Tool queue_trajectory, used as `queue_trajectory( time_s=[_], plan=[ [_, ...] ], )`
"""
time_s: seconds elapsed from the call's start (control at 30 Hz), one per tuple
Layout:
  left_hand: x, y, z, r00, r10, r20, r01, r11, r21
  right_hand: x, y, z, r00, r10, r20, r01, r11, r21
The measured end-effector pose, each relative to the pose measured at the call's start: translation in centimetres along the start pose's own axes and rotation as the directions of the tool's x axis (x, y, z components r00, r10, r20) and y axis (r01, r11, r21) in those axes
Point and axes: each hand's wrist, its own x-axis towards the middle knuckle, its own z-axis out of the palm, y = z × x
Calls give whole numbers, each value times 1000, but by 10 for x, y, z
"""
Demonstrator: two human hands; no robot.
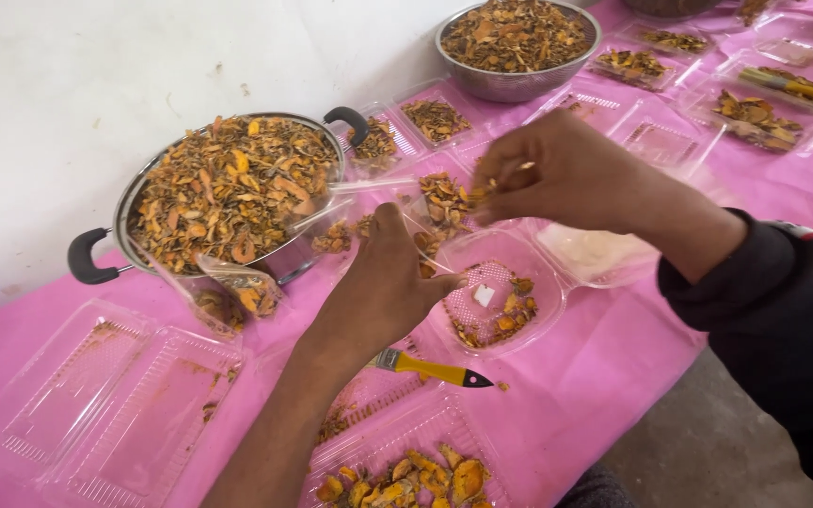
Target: The person sorts dried plant material by hand, placing selected pieces into plastic bags and using a brush to clean or group other pieces on plastic trays.
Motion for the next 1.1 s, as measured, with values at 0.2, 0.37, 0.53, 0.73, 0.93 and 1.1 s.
queue_trajectory(
  time_s=[0.2,0.37,0.53,0.73,0.93,1.1],
  plan=[
    [1,2,0,996,-69,55,74,993,-90,2,-15,28,997,-67,40,72,986,-152],
    [-3,4,-7,996,-33,79,39,997,-72,-3,-30,17,990,-41,135,57,991,-119],
    [1,10,-11,978,-185,94,194,977,-86,-1,-29,-5,989,-10,144,75,890,-450],
    [4,2,-8,988,-144,60,149,986,-80,-11,5,15,895,313,319,63,618,-783],
    [6,-2,-4,998,-64,19,65,998,-18,-18,16,50,723,594,353,147,368,-918],
    [5,-4,-1,1000,-6,-17,6,1000,-10,-14,42,60,721,569,395,199,376,-905]
  ],
)
